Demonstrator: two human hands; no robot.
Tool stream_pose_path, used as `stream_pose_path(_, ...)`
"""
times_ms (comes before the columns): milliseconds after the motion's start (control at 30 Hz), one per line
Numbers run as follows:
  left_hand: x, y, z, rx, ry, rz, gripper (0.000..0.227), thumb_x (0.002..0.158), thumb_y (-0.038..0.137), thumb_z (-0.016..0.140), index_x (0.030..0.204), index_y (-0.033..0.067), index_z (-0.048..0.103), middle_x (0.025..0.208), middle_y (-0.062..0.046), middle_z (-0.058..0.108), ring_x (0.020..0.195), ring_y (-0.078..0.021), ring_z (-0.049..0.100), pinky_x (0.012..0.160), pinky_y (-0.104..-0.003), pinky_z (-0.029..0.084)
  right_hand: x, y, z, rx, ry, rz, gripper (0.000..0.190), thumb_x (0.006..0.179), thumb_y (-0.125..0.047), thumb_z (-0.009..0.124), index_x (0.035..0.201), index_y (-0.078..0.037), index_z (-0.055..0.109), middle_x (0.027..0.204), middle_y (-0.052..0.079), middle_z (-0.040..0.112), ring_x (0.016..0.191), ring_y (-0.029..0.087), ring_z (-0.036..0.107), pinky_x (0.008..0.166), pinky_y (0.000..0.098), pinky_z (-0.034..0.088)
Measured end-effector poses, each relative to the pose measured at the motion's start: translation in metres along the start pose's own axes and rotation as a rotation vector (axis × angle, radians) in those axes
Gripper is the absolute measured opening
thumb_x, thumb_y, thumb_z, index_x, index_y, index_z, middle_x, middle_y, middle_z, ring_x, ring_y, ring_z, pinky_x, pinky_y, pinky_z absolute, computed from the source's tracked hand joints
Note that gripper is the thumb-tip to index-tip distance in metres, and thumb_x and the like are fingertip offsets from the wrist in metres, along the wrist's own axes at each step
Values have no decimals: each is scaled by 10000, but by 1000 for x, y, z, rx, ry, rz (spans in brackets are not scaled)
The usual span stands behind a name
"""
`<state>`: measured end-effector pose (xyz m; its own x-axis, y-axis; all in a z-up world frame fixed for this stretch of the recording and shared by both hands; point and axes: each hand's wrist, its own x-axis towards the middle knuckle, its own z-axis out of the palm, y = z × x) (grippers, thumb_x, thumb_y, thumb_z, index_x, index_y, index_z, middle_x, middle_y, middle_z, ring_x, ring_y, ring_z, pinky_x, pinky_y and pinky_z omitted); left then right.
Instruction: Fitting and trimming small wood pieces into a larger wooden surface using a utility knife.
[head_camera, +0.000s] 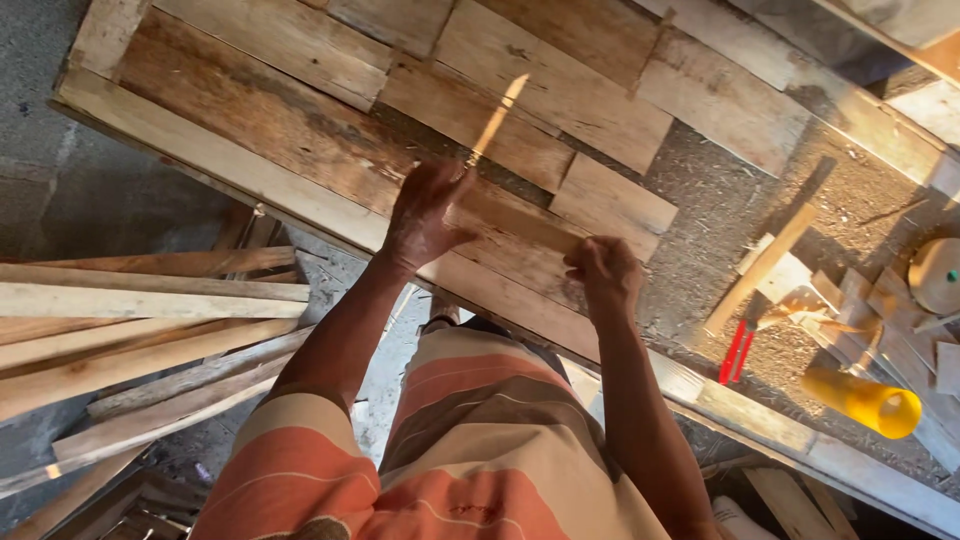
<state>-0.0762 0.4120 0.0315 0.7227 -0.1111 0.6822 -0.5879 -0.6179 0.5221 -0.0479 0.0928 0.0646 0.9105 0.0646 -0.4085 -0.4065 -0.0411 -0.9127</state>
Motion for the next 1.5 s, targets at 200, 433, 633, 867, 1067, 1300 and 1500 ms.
stream_pose_path(200, -44, -69, -37, 530, -4, -454, 633, 1031, 252, 735, 1531, -20, 457, 1606, -287, 426, 1497, -428, 410, 1255, -489, 386, 28, -37, 83, -104, 129, 19, 193, 1037, -179, 640, 1105, -1, 609, 895, 122, 740, 741, 182, 746, 603, 293, 630)
stream_pose_path(433, -52, -94, -46, 545, -176, -524, 533, 1018, 237, 674, 1425, -94, 580, 1571, -264, 455, 1489, -423, 416, 1236, -471, 364, 71, -24, 136, -123, 139, 85, 214, 1022, -175, 669, 1125, 1, 602, 875, 119, 721, 698, 176, 720, 555, 301, 597)
stream_pose_path(633, -50, -98, -47, 551, -257, -529, 539, 1079, 293, 611, 1433, -110, 551, 1579, -305, 410, 1487, -446, 376, 1243, -472, 363, 82, -24, 163, -222, 168, 185, 222, 1004, -194, 663, 1136, -23, 614, 880, 96, 733, 689, 156, 723, 565, 292, 619)
stream_pose_path(867, -38, -90, -52, 644, -445, -583, 706, 1041, 366, 584, 1553, -81, 391, 1670, -252, 233, 1517, -404, 293, 1223, -417, 369, 85, -18, 173, -164, 202, 238, 199, 986, -178, 673, 1105, -30, 615, 881, 107, 729, 678, 168, 713, 565, 289, 623)
stream_pose_path(1067, -36, -92, -51, 688, -469, -584, 724, 1027, 392, 592, 1582, -17, 371, 1677, -209, 228, 1501, -380, 307, 1186, -402, 403, 89, -10, 171, -189, 215, 249, 198, 984, -185, 681, 1095, -30, 627, 896, 109, 740, 680, 158, 725, 556, 283, 623)
stream_pose_path(1300, -20, -90, -57, 686, -556, -605, 723, 1016, 388, 603, 1571, -18, 380, 1635, -228, 300, 1428, -394, 375, 1110, -438, 453, 80, -25, 176, -292, 269, 230, 238, 960, -173, 685, 1114, -36, 566, 910, 113, 768, 672, 168, 740, 526, 299, 616)
stream_pose_path(1500, -10, -88, -60, 709, -588, -573, 727, 994, 392, 605, 1591, 54, 365, 1593, -265, 331, 1385, -427, 417, 1087, -436, 483, 81, -7, 154, -536, 290, 117, 246, 953, -179, 724, 1103, -21, 610, 1000, 143, 735, 723, 177, 716, 547, 307, 643)
